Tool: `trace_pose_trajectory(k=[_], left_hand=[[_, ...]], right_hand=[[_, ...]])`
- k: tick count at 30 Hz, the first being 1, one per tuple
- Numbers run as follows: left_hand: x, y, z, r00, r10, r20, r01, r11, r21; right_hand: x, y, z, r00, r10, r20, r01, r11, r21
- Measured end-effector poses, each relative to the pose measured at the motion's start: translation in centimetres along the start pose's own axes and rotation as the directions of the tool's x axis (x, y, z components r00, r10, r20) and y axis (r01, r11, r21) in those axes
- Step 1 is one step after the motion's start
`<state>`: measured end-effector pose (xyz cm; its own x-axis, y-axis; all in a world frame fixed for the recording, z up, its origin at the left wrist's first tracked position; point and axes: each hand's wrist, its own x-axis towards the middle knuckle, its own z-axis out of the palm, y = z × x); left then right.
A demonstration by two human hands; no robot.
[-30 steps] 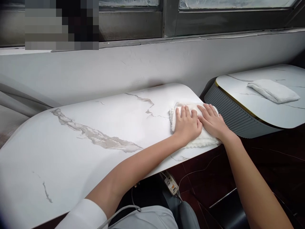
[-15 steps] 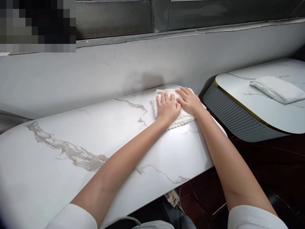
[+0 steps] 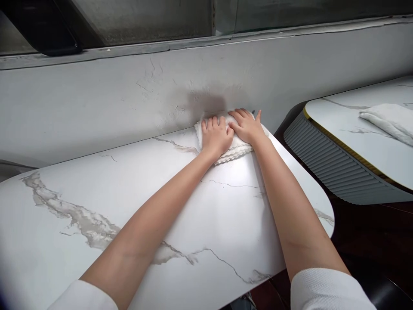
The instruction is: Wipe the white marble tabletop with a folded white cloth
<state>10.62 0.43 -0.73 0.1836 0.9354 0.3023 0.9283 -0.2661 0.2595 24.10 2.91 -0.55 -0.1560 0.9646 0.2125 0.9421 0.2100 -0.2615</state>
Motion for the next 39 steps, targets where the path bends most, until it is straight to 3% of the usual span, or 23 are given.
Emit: trace_pose_trajectory(k=[9,17,23,31,39], left_hand=[[0.0,-0.4,-0.1,1.0,0.0,-0.006,0.0,1.0,-0.003],[-1.2,-0.7,-0.7,1.0,0.0,0.008,0.0,1.0,0.004],[-2.9,-0.9,-1.3,1.0,0.011,-0.005,-0.011,1.0,-0.001],[-7.7,0.5,-2.6,1.0,0.004,-0.002,-0.004,0.999,0.032],[-13.8,2.5,-4.0,0.995,0.102,0.009,-0.102,0.994,0.035]], right_hand=[[0.4,0.4,0.5,0.999,-0.037,-0.037,0.037,0.999,0.01],[-1.0,-0.7,0.3,1.0,-0.014,0.002,0.014,0.996,-0.091],[-2.6,-1.1,0.5,0.999,-0.025,-0.023,0.023,0.998,-0.05],[-7.2,-2.2,-0.5,0.998,-0.06,0.004,0.06,0.998,0.007],[-14.7,-2.8,-1.9,0.999,-0.054,-0.003,0.054,0.997,-0.048]])
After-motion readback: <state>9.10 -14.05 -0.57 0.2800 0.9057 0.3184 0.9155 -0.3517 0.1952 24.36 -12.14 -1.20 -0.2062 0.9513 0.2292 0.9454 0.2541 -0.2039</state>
